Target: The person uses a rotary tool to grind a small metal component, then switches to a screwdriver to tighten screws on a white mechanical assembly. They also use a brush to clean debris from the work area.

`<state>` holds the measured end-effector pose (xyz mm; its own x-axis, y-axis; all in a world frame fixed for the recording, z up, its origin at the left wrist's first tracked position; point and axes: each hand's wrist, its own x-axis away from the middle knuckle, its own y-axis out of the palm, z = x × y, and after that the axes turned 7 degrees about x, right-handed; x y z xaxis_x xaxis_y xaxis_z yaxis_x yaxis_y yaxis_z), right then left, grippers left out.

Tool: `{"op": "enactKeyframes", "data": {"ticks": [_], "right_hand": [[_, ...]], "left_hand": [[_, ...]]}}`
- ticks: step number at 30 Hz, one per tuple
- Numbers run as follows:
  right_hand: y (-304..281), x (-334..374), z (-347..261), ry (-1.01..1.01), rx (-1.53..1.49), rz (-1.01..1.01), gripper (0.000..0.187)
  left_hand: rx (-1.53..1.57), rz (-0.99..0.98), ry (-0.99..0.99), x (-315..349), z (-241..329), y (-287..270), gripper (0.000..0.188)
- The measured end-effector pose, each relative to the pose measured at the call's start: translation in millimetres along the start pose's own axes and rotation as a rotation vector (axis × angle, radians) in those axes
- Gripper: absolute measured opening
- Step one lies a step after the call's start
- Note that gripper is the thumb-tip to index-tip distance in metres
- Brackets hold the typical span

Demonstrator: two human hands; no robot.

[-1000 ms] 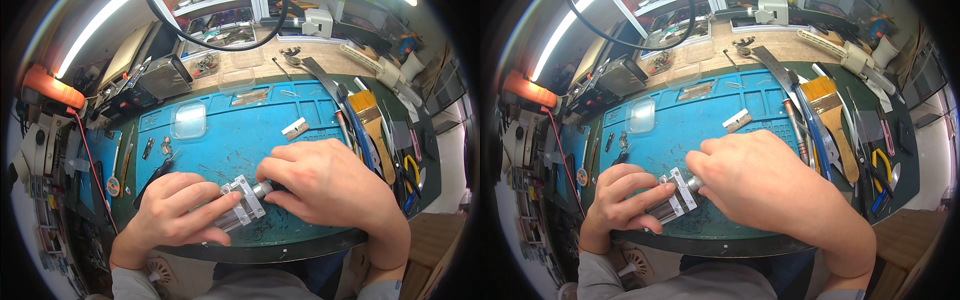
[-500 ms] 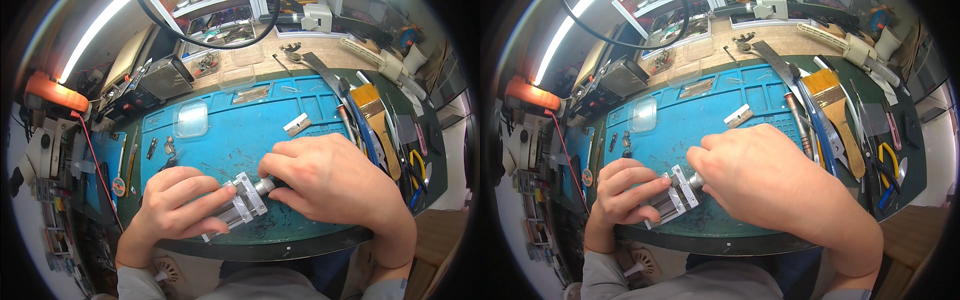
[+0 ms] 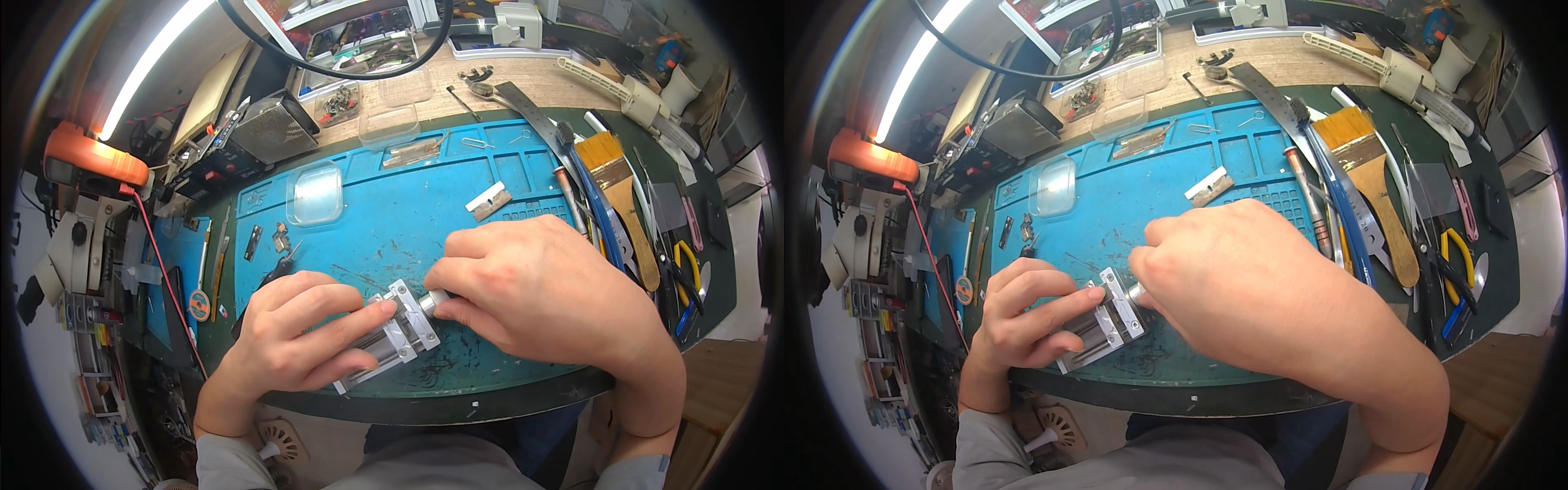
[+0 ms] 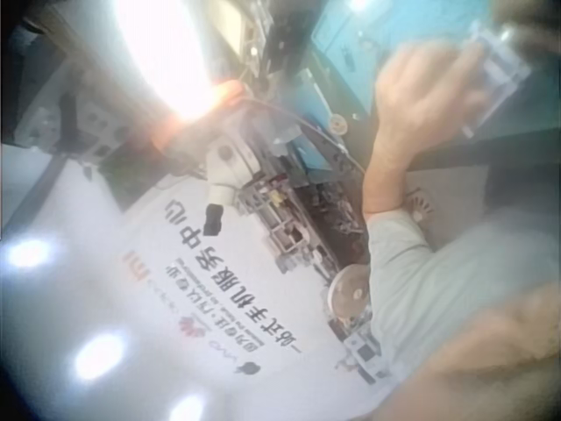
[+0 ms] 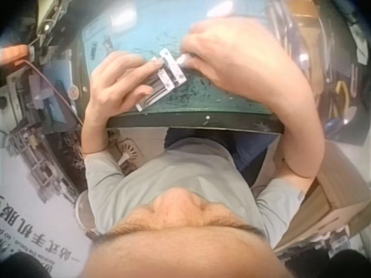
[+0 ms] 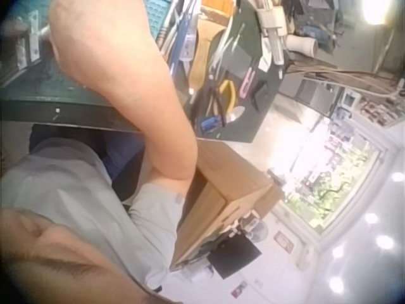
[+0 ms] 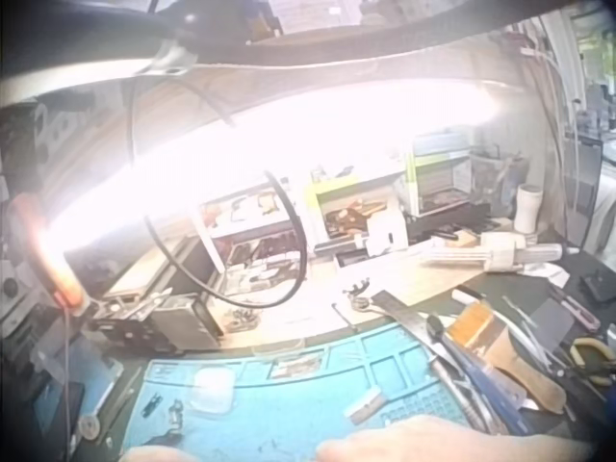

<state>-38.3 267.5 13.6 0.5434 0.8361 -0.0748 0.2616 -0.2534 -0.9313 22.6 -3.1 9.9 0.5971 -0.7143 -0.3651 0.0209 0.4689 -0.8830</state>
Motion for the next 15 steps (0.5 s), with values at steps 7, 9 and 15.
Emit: {"op": "enactKeyframes", "data": {"ticks": [7, 9, 15], "right_hand": [[0.1, -1.5, -0.7, 0.013, -0.018, -0.001, 0.027], [-1.8, -0.9, -2.2, 0.031, -0.043, -0.006, 0.028], [-2.8, -0.2, -1.7, 0.027, -0.04, -0.027, 0.028]], "left_hand": [[0.007, -0.011, 0.005, -0.3, 1.4, -0.9, 0.044], [0.005, -0.011, 0.005, -0.4, 2.6, -0.1, 0.045], [-0.004, -0.024, 0.01, -1.8, 6.0, -1.0, 0.048]]}}
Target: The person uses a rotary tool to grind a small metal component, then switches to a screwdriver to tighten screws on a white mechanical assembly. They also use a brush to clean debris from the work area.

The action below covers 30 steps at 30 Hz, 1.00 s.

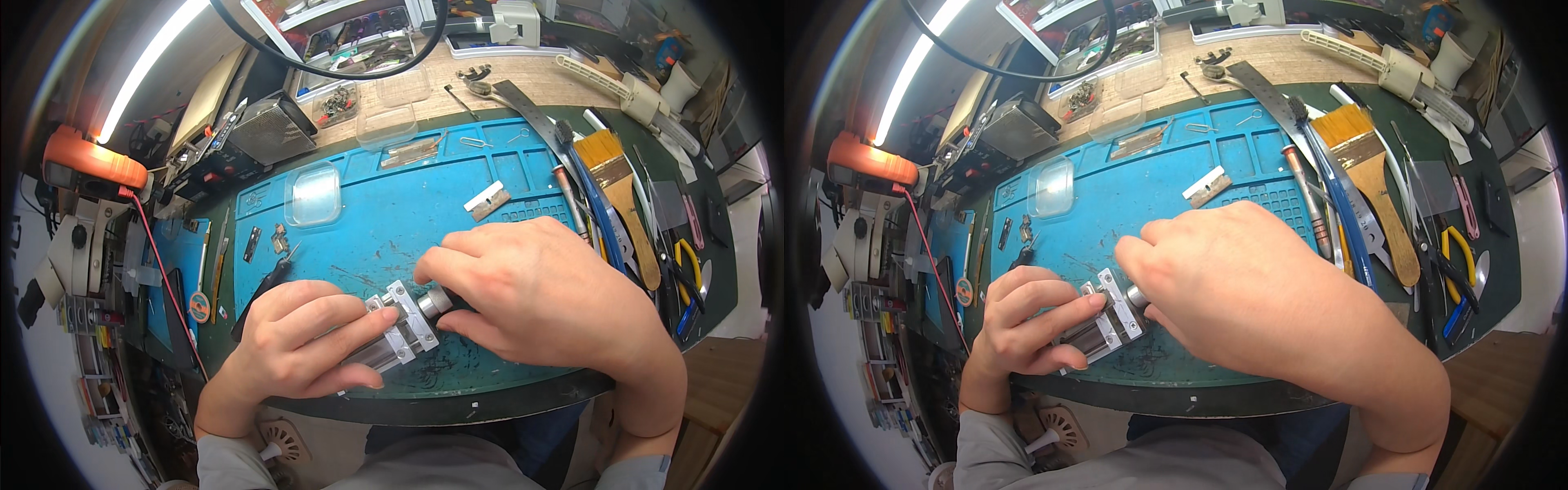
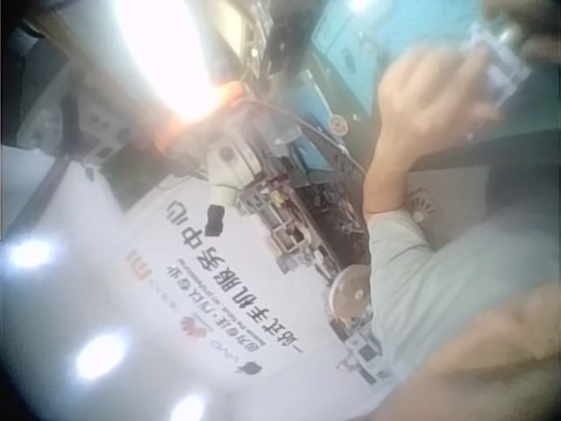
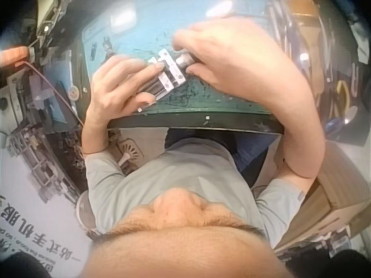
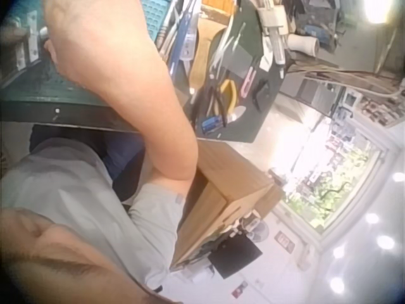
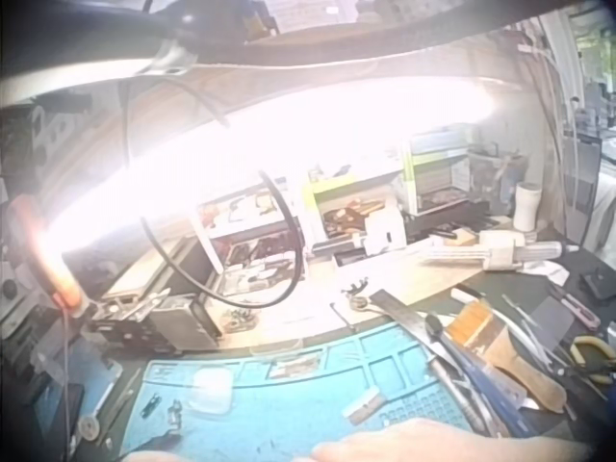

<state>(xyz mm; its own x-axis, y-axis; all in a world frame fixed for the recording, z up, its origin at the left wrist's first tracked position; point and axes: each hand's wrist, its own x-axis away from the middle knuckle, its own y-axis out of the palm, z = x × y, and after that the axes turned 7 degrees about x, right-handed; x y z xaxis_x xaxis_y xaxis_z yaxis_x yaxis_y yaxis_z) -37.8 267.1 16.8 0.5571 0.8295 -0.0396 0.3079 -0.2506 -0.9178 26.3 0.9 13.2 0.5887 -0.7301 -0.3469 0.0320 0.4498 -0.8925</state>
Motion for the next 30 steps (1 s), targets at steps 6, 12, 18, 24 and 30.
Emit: {"op": "enactKeyframes", "data": {"ticks": [6, 12, 18, 24, 30], "right_hand": [[-0.6, -0.9, -0.9, 0.006, 0.015, 0.002, 0.025], [1.6, 0.0, 0.3, -0.03, 0.041, 0.024, 0.019], [0.5, 0.5, -1.4, 0.01, 0.029, 0.036, 0.017], [0.7, 0.7, -0.1, -0.014, 0.032, 0.027, 0.018], [3.6, 1.1, 1.0, -0.024, 0.036, 0.065, 0.017]], "left_hand": [[0.006, -0.01, -0.011, -0.9, 0.3, -1.2, 0.049], [-0.002, -0.014, -0.025, 0.4, 0.4, -1.5, 0.048], [0.017, -0.013, -0.026, 0.2, -1.2, -1.1, 0.047], [0.013, -0.006, -0.028, 0.4, -1.6, -0.8, 0.048], [0.018, -0.005, -0.026, -0.2, -1.6, -0.8, 0.049]]}}
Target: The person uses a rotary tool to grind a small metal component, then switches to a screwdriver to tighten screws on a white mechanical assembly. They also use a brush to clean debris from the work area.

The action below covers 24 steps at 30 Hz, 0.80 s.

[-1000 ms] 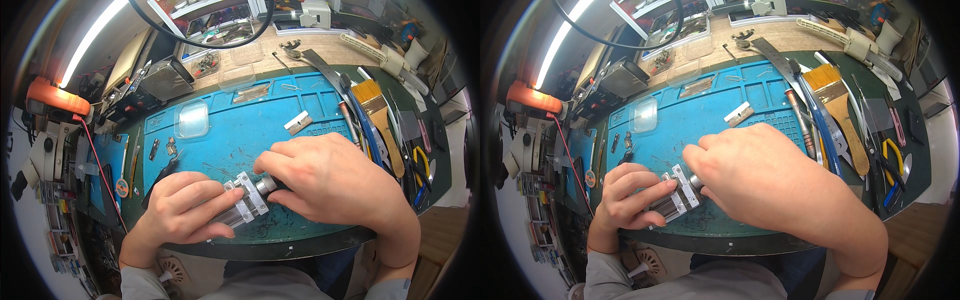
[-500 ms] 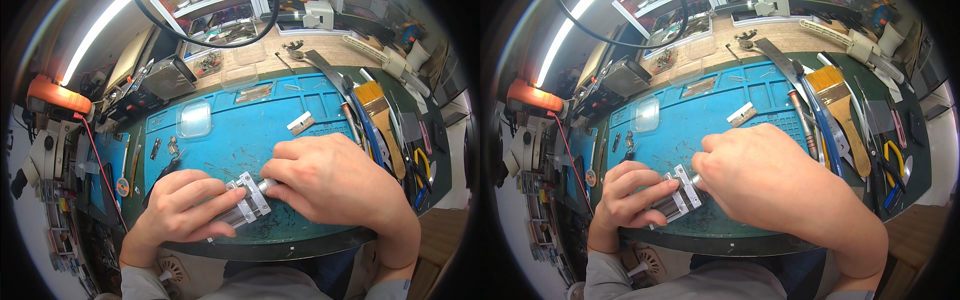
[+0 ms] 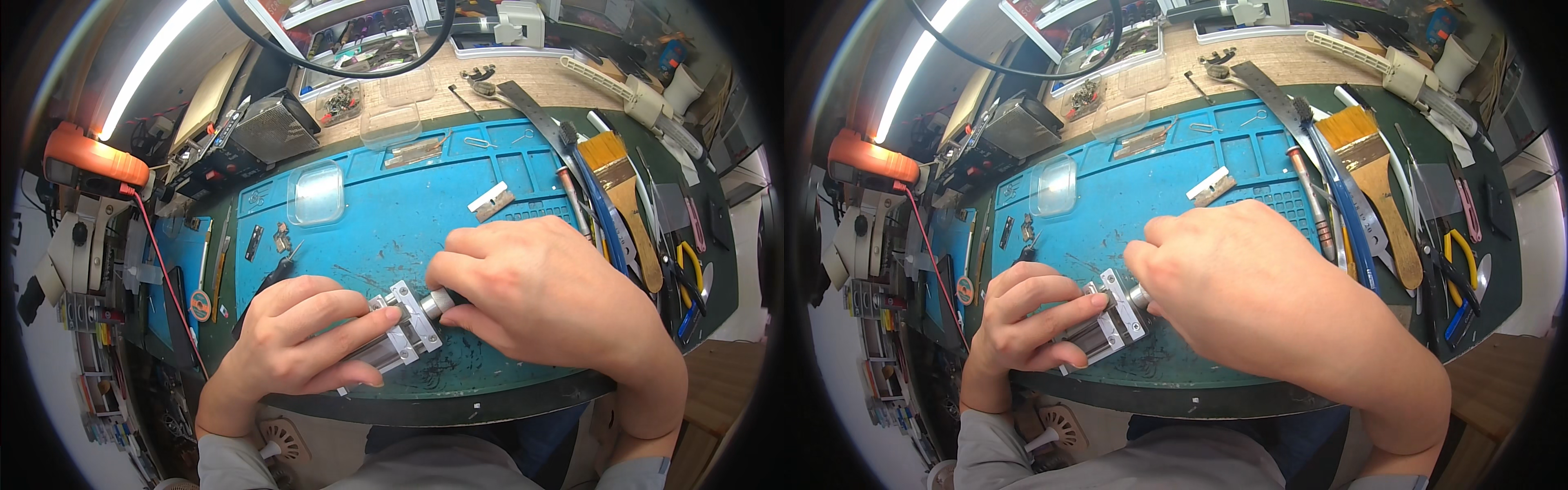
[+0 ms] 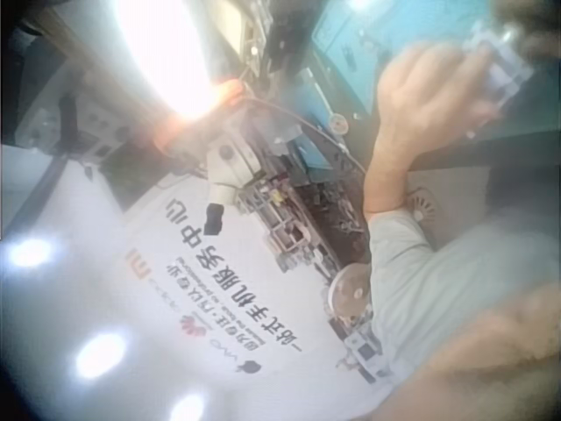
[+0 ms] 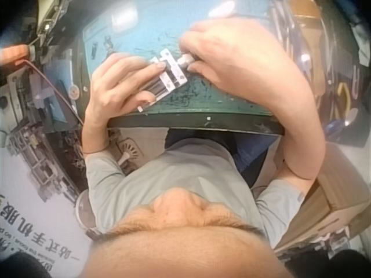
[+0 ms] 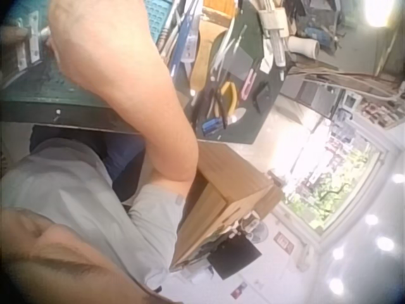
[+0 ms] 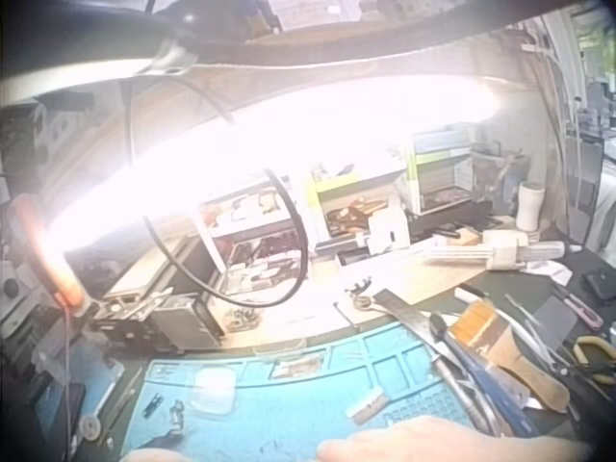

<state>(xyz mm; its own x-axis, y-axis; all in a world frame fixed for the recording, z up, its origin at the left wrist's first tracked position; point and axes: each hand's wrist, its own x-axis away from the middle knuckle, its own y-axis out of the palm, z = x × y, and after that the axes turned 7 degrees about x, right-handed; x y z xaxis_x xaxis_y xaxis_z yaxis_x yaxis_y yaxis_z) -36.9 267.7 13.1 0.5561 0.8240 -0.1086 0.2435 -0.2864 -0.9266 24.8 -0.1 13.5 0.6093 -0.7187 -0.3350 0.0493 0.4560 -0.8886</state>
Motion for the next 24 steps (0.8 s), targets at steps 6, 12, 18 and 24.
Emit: {"op": "enactKeyframes", "data": {"ticks": [6, 12, 18, 24], "right_hand": [[-1.3, -1.6, -0.6, 0.004, 0.013, -0.014, 0.017], [-0.6, -0.3, 0.8, 0.001, -0.002, -0.016, 0.019], [-3.1, 0.3, -0.3, 0.04, -0.034, -0.023, 0.033], [-3.2, 0.4, 1.0, 0.032, -0.041, -0.071, 0.035]], "left_hand": [[-0.025, -0.005, 0.009, 0.5, 0.4, -0.9, 0.05], [-0.056, 0.051, -0.011, 3.5, -1.2, -1.9, 0.05], [-0.013, -0.008, 0.026, 1.8, 0.5, -0.7, 0.048], [-0.031, -0.025, 0.006, 1.2, 3.3, -1.5, 0.048]]}}
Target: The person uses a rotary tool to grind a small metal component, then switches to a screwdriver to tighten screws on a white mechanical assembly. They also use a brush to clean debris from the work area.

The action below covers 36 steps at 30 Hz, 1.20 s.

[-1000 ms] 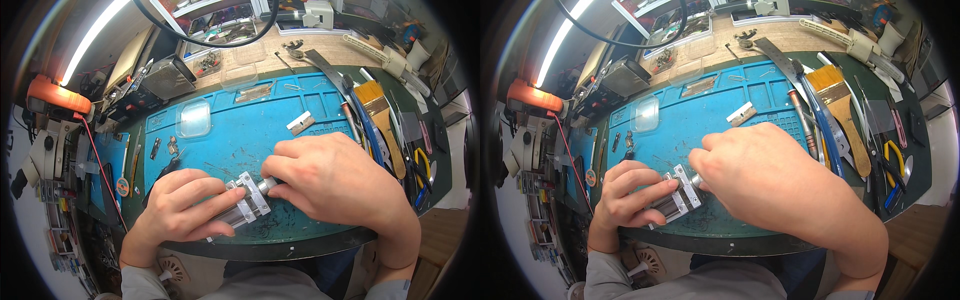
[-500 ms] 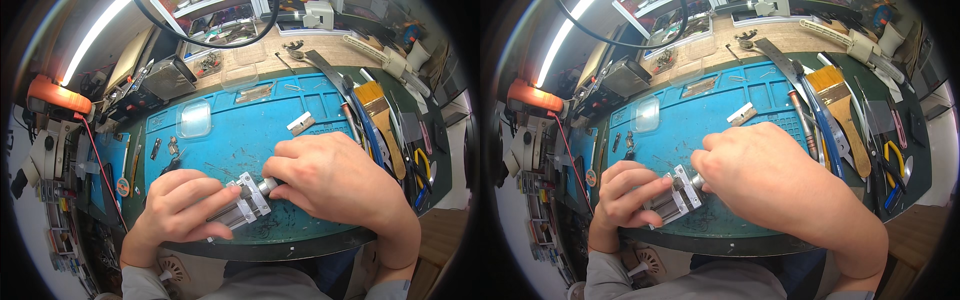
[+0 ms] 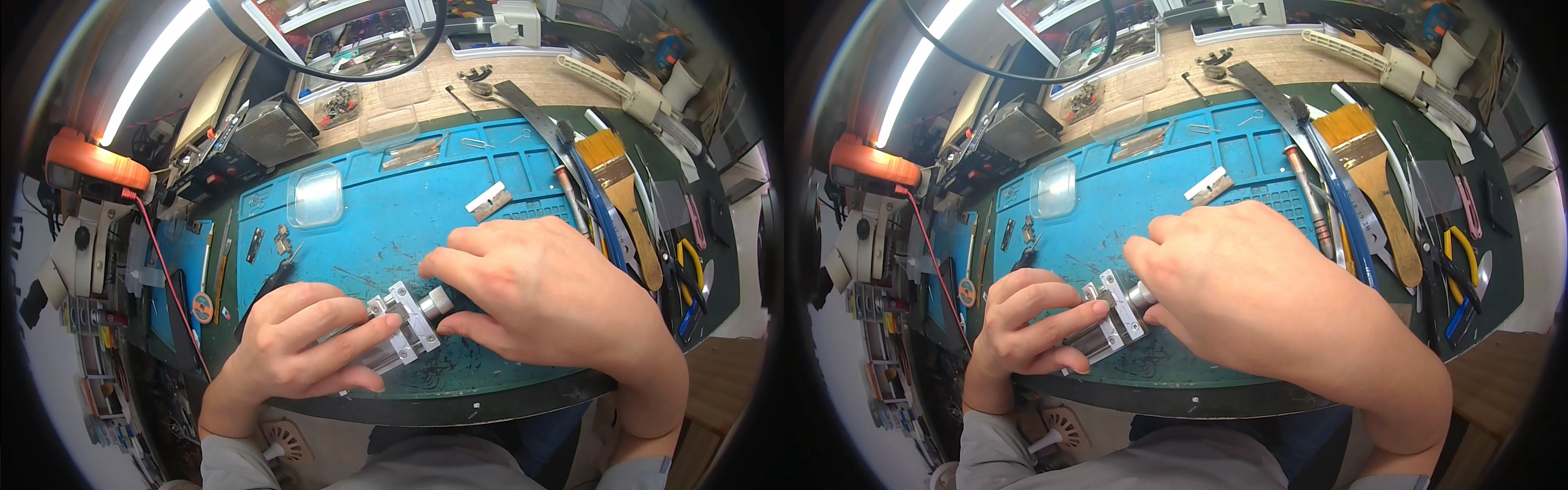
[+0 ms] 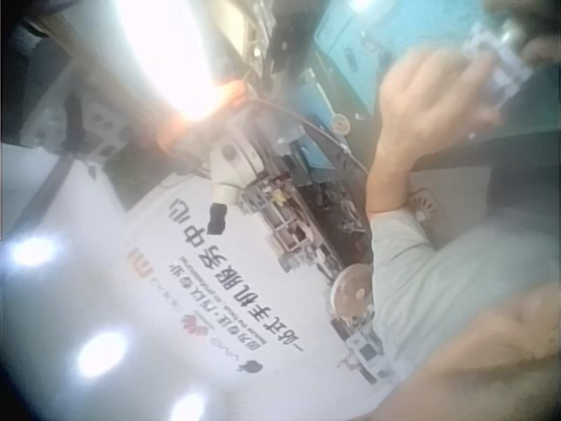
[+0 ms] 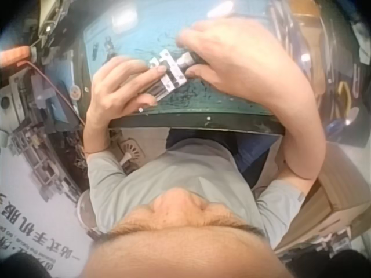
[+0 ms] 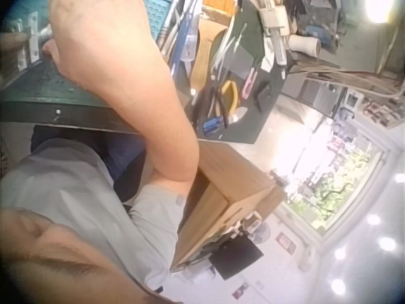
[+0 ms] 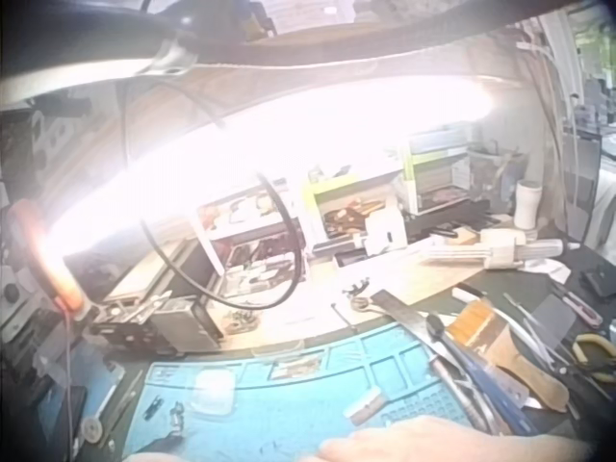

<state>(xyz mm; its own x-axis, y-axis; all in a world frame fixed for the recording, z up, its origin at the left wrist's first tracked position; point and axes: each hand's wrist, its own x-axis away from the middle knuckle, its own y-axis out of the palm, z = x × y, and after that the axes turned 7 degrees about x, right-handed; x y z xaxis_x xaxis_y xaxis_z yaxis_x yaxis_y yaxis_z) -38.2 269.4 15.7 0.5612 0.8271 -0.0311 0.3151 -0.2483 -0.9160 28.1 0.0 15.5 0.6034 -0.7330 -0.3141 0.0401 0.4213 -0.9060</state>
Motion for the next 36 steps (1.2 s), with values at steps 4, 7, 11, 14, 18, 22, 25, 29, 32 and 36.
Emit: {"op": "enactKeyframes", "data": {"ticks": [4, 7, 11, 14, 18, 22, 25, 29, 32, 36], "right_hand": [[0, 1, 0, -0.007, 0.0, 0.0, 0.036], [1, 1, 1, -0.017, 0.0, 0.009, 0.036], [1, 1, 0, -0.014, 0.004, 0.004, 0.036], [1, 1, 1, -0.011, 0.008, 0.001, 0.036], [2, 2, 1, -0.021, 0.022, 0.023, 0.035], [-2, 1, 0, 0.002, 0.03, -0.041, 0.033], [-1, 2, 1, 0.007, 0.04, -0.044, 0.034], [3, 2, 1, -0.042, 0.003, 0.051, 0.05], [12, -3, 5, -0.173, -0.065, 0.106, 0.066], [14, -10, 0, -0.207, -0.124, 0.078, 0.077]], "left_hand": [[0.0, 0.003, -0.001, 0, 1, 1, 0.048], [-0.014, 0.01, 0.009, 1, 2, 1, 0.047], [-0.001, 0.005, 0.004, 0, 1, 1, 0.047], [0.003, 0.005, 0.018, -1, 0, 1, 0.046], [0.02, 0.013, 0.022, -2, -2, 2, 0.045], [0.021, 0.029, 0.024, 1, -4, 6, 0.047], [0.012, 0.024, 0.007, 5, -5, 8, 0.057], [0.144, 0.035, -0.176, 10, -4, 5, 0.078], [0.226, 0.014, -0.315, 10, 3, 6, 0.094], [0.279, -0.081, -0.383, 6, 18, -1, 0.108]]}}
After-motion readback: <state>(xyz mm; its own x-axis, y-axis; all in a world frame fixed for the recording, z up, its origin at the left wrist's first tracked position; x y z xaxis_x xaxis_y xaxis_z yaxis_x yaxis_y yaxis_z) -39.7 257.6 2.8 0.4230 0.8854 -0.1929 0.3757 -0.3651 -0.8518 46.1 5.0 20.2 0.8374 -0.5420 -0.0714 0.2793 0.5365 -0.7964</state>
